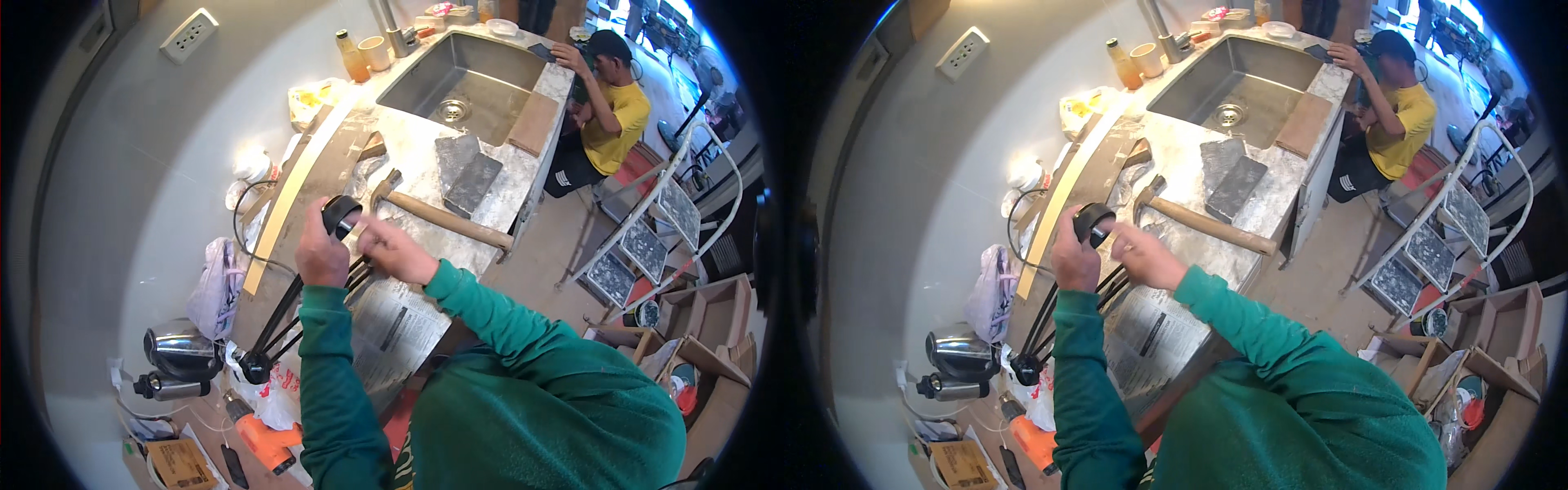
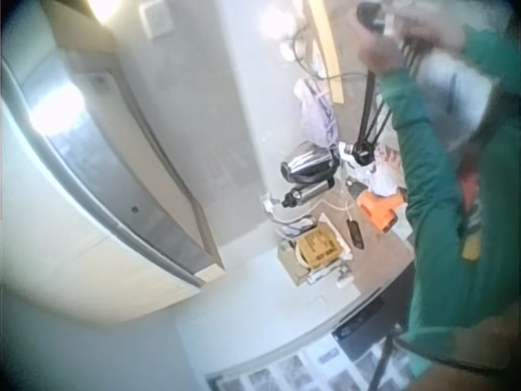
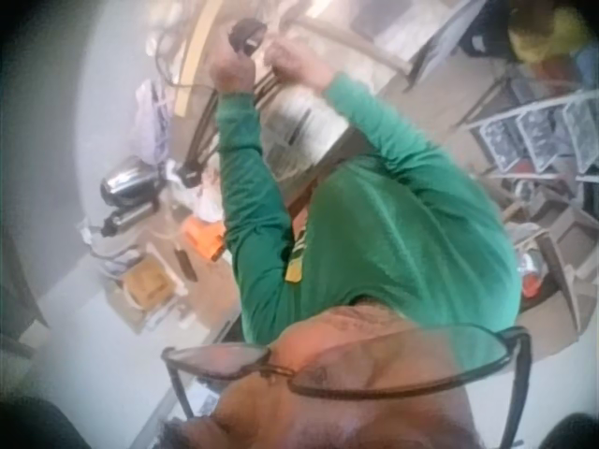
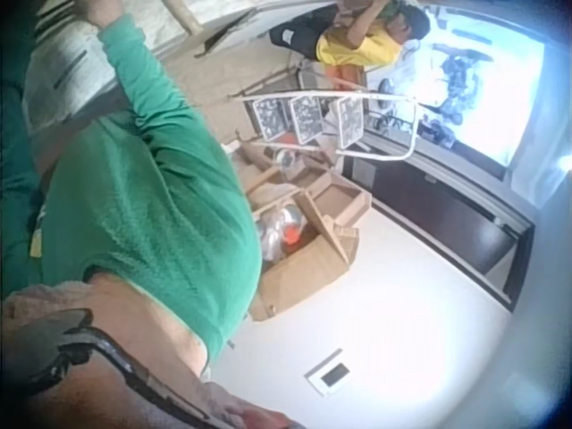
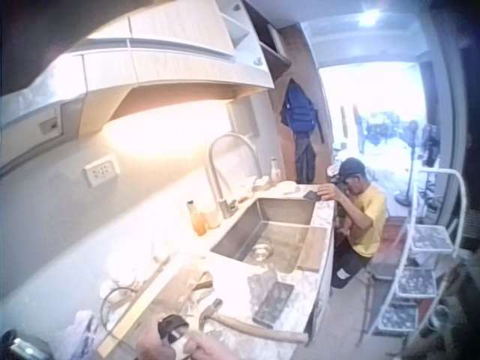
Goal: The person assembles a desk lamp by joining the lamp base components and the lamp arm, threading wires through the base, and tightening the connection point.
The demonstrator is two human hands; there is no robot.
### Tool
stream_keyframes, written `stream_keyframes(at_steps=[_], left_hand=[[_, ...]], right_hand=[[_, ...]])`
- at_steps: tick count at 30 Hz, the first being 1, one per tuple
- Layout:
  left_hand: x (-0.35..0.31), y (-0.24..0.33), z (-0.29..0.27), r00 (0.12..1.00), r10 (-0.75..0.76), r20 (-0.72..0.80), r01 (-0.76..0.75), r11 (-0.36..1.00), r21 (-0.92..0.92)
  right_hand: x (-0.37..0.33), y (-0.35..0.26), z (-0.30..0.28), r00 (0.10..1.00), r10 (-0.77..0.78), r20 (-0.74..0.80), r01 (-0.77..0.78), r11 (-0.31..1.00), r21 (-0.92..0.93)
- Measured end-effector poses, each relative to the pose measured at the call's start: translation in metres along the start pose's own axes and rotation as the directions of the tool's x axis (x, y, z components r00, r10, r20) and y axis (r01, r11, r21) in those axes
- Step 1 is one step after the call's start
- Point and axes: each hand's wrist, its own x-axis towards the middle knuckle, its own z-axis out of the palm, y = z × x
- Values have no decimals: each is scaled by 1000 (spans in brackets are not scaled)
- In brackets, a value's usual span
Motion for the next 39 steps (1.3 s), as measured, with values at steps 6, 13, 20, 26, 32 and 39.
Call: stream_keyframes(at_steps=[6,13,20,26,32,39], left_hand=[[2,-4,-5,964,-211,162,220,975,-36],[1,-10,0,976,-183,121,179,983,38],[4,2,-1,976,-175,128,181,983,-38],[4,-7,6,987,-119,104,122,992,-22],[-6,-10,-5,980,-158,124,183,955,-232],[7,0,8,999,-11,47,16,995,-103]], right_hand=[[7,16,2,969,-231,88,246,935,-257],[2,-3,1,995,-37,91,30,996,80],[8,-5,-3,963,140,230,-162,984,79],[7,-5,1,991,10,134,-35,982,185],[19,3,10,964,-1,266,24,997,-80],[16,-10,-9,929,285,237,-285,958,-37]])
